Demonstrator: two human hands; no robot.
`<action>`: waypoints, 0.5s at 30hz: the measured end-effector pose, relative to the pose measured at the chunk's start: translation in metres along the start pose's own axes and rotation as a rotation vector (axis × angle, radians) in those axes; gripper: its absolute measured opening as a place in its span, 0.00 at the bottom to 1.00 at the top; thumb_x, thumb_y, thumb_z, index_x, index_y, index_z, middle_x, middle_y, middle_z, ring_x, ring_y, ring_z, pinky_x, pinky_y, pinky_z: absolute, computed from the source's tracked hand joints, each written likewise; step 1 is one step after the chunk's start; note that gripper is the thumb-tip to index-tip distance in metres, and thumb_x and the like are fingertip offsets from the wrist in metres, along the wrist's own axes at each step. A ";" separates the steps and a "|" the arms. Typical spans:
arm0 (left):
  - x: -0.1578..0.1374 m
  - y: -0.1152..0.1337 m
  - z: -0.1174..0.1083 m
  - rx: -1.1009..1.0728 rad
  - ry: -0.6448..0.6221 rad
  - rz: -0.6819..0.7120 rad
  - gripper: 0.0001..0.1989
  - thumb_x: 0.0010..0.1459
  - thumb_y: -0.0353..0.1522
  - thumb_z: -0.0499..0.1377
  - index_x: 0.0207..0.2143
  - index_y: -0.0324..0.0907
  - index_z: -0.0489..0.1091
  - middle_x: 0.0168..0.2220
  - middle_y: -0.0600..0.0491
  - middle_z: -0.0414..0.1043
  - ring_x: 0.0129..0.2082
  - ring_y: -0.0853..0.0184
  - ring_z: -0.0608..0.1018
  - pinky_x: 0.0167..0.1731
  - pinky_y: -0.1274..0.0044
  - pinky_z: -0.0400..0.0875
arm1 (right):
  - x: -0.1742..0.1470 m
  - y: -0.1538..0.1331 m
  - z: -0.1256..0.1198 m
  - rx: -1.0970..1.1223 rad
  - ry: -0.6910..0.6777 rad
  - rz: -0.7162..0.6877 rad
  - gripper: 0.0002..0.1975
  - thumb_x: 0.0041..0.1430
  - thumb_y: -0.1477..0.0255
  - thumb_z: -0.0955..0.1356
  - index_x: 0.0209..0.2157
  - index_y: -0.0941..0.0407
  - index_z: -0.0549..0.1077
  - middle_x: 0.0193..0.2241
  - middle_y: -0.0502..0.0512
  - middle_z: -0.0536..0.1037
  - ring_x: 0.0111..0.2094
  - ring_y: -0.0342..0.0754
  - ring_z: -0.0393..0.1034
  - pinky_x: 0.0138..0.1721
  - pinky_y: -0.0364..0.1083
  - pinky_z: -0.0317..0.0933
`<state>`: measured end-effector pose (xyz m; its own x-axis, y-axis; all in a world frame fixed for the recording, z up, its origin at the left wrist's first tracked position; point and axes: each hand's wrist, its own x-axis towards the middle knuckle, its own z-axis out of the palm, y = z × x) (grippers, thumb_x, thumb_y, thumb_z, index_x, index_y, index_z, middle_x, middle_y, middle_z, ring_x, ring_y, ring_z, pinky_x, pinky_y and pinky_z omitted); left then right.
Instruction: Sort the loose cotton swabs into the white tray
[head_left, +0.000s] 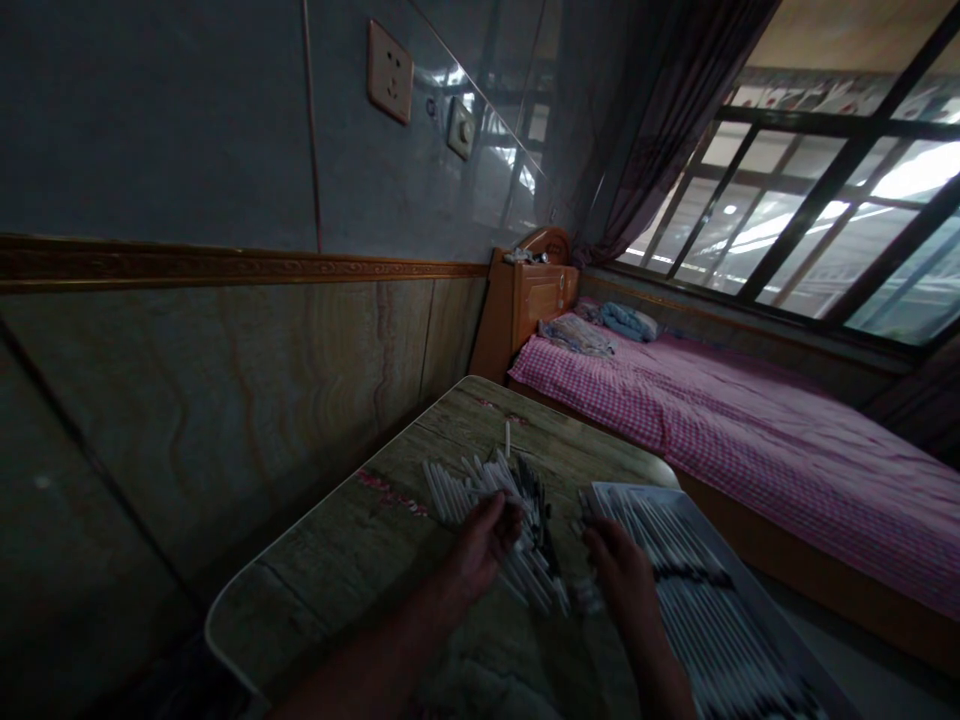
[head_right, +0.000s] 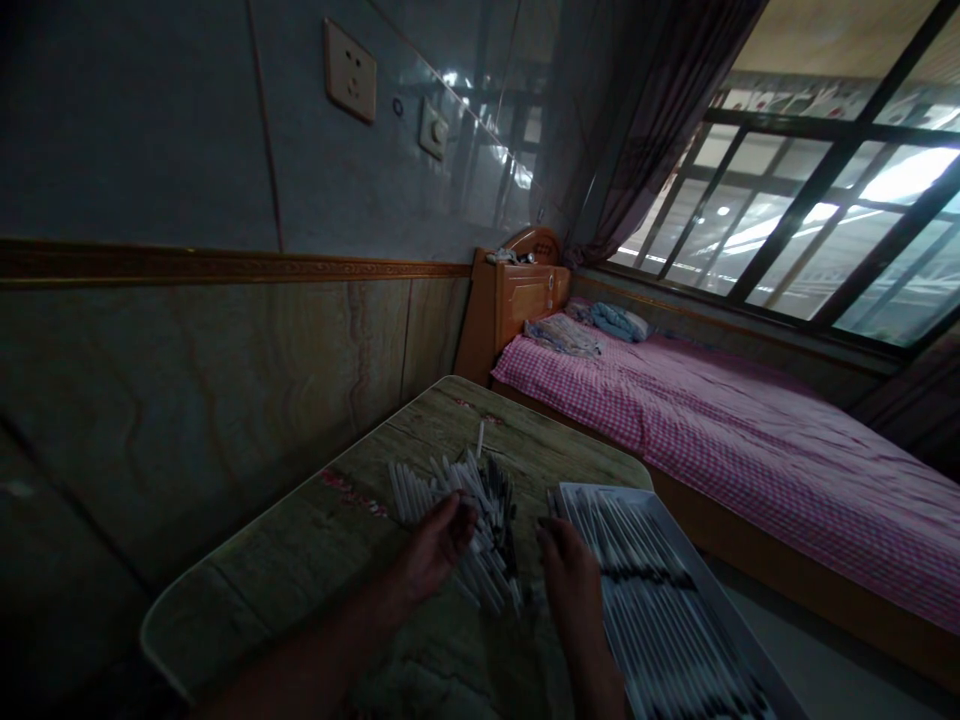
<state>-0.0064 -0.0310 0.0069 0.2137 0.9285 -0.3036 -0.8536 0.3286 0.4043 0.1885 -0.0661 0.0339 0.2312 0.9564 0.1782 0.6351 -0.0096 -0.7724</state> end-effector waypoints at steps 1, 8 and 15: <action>0.001 0.000 0.000 -0.002 -0.002 -0.005 0.06 0.51 0.29 0.66 0.31 0.39 0.73 0.26 0.55 0.77 0.26 0.71 0.80 0.25 0.83 0.74 | 0.000 0.007 0.000 -0.071 -0.015 -0.014 0.20 0.56 0.61 0.61 0.40 0.59 0.75 0.35 0.60 0.80 0.34 0.52 0.75 0.33 0.45 0.66; 0.000 -0.006 -0.002 0.060 -0.027 -0.007 0.07 0.50 0.30 0.67 0.30 0.38 0.72 0.26 0.54 0.78 0.27 0.70 0.81 0.26 0.82 0.75 | 0.010 0.007 0.026 -0.446 -0.125 -0.032 0.19 0.62 0.70 0.57 0.47 0.56 0.74 0.46 0.58 0.78 0.45 0.49 0.73 0.41 0.43 0.63; 0.004 -0.007 -0.005 0.084 0.005 0.019 0.07 0.49 0.28 0.68 0.30 0.38 0.72 0.26 0.54 0.78 0.26 0.69 0.81 0.25 0.81 0.75 | 0.041 -0.009 0.050 -0.684 -0.199 0.005 0.19 0.65 0.70 0.56 0.48 0.52 0.73 0.43 0.59 0.77 0.40 0.49 0.75 0.33 0.43 0.59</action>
<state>-0.0014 -0.0300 -0.0014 0.1951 0.9341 -0.2990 -0.8144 0.3242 0.4813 0.1557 -0.0123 0.0179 0.1376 0.9904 0.0103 0.9697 -0.1326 -0.2054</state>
